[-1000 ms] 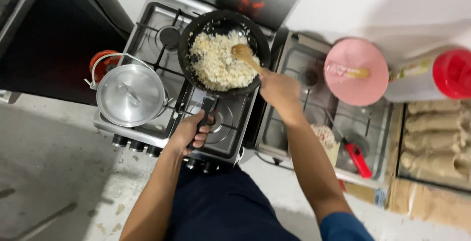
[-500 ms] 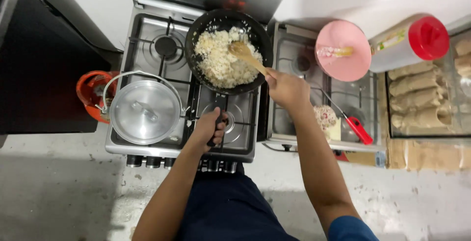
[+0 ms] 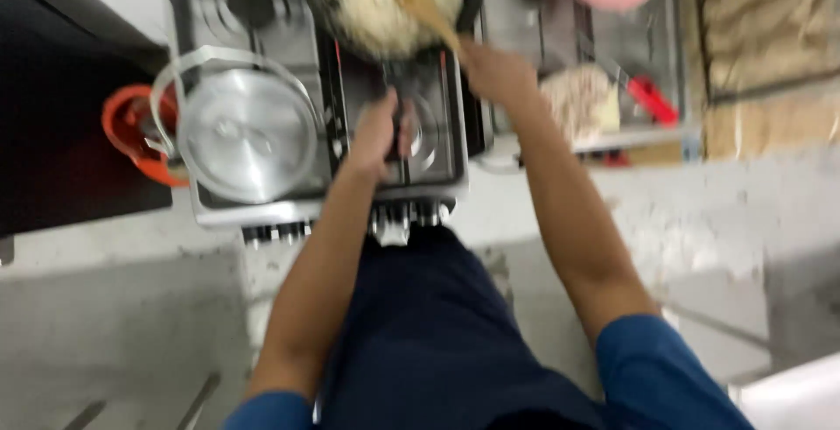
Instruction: Stir-frying rice in a pan on a gas stove.
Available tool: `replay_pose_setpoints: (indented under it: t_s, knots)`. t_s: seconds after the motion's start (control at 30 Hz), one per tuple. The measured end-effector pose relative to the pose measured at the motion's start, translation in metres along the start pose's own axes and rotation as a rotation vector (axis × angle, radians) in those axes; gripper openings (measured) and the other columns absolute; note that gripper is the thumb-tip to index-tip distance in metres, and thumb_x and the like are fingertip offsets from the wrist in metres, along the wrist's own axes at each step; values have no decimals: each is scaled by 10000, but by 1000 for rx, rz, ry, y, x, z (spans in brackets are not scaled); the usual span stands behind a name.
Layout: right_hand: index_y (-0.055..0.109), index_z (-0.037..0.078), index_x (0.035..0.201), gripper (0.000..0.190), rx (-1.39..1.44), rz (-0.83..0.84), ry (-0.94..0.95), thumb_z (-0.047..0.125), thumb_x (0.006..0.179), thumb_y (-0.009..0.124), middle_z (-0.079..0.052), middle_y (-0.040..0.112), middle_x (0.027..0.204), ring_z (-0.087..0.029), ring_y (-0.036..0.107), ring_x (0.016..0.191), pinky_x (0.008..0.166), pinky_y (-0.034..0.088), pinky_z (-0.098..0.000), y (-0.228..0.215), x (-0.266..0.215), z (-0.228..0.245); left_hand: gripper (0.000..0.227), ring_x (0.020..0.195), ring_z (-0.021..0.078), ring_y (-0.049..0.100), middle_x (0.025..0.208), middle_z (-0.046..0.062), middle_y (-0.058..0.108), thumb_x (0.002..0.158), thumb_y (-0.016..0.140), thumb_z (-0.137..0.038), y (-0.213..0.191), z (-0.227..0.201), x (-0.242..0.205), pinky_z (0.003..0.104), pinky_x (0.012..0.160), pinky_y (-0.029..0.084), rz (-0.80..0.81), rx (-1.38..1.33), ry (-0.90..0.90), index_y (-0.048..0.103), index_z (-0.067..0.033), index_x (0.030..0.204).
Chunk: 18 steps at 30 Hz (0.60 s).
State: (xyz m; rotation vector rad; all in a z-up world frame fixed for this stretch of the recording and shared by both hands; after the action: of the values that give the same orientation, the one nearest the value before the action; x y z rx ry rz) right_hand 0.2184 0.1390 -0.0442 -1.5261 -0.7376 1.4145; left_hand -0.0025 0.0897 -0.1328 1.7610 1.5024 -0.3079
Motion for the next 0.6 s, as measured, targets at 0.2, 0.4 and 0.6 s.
replay_pose_setpoints:
  t_s: [0.2, 0.4, 0.6]
  knots:
    - [654, 111, 1335, 391, 409, -641, -124, 371, 1044, 623, -110, 633, 1292, -292, 591, 1155, 959, 480, -391, 10, -93, -55, 408, 503, 160, 519, 737, 72, 602, 994, 566, -435, 2, -20, -20, 305, 431, 428, 127, -339, -139, 639, -33, 989]
    - [640, 119, 824, 246, 1540, -282, 194, 210, 1019, 521, 0, 521, 638, -126, 479, 558, 501, 467, -295, 306, -159, -119, 531, 562, 233, 662, 838, 139, 661, 964, 551, -373, 7, -42, -54, 315, 418, 559, -64, -270, -32, 533, 41, 1296]
    - [432, 56, 1527, 788, 2003, 469, 501, 381, 861, 701, -187, 525, 1473, -361, 603, 1170, 876, 523, -424, 406, -192, 23, 497, 617, 248, 644, 849, 201, 649, 966, 527, -371, 3, -44, -68, 339, 530, 557, -115, -137, 38, 593, 111, 1067]
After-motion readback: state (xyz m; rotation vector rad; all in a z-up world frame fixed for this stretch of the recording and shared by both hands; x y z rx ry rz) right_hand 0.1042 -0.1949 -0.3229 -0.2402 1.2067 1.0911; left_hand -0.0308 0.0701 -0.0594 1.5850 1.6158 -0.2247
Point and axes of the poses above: each hand's wrist, its own x-axis towards the middle knuckle, its own y-axis out of the palm, z = x × y, the point moved 4 cm from there along x, towards the middle knuckle
